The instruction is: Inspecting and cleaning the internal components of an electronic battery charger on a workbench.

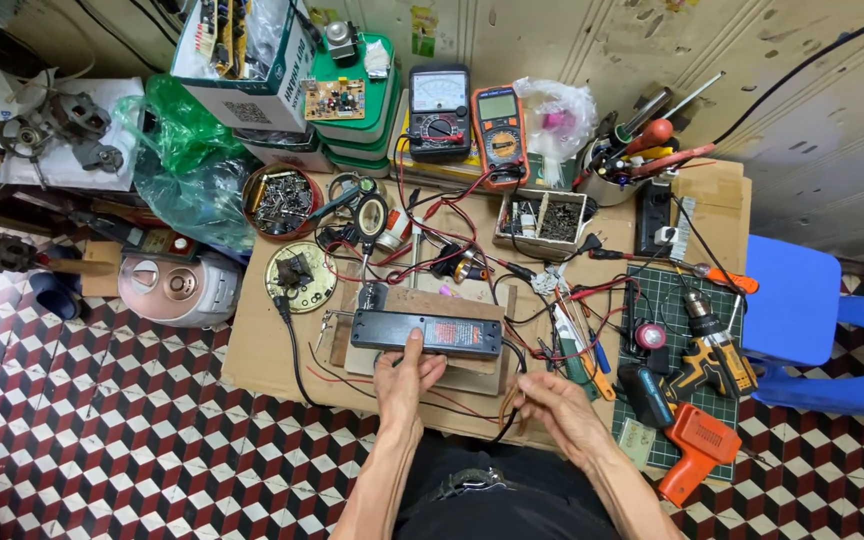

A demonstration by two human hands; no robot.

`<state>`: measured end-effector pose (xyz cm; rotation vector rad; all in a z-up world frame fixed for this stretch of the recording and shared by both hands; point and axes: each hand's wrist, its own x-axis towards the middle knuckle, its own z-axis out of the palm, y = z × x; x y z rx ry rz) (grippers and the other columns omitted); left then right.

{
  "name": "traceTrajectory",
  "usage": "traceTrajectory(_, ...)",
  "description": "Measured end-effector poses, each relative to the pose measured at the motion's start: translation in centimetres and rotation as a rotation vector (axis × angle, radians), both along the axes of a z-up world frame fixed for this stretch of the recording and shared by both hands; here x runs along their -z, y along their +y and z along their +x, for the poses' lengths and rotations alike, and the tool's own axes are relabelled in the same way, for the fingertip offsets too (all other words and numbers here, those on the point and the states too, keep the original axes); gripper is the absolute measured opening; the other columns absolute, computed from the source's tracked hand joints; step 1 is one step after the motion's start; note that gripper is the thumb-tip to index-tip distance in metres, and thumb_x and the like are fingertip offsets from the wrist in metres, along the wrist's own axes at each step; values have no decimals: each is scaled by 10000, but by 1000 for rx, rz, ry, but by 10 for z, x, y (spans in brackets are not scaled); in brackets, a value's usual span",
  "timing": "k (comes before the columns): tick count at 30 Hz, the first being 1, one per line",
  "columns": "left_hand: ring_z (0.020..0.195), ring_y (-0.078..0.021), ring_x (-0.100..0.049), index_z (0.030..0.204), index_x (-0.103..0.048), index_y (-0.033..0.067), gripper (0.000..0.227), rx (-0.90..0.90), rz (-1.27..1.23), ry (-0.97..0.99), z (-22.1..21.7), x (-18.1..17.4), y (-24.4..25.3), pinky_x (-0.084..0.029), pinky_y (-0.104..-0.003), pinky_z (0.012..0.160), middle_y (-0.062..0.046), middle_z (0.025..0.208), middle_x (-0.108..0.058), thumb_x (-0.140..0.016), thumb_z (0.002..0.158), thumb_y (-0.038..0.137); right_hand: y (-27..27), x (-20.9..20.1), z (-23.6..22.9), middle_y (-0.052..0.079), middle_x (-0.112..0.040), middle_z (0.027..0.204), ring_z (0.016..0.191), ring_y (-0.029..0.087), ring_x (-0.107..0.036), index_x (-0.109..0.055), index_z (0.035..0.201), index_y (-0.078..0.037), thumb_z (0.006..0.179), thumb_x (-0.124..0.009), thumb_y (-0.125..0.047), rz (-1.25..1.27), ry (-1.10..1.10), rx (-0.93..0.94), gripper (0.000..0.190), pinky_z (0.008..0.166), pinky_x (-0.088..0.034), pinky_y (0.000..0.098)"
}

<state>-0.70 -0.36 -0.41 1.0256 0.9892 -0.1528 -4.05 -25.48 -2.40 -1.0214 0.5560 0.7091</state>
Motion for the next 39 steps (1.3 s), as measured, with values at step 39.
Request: traceTrajectory(39, 846, -124, -735, 1121, -700, -22, 287, 427, 85, -368, 31, -40, 125, -612, -265, 753, -85, 955, -776, -667, 964, 216, 178, -99, 82, 127, -731, 951, 803, 177, -704, -570, 1235, 24, 943, -616, -79, -223, -403, -197, 313, 734, -578, 303)
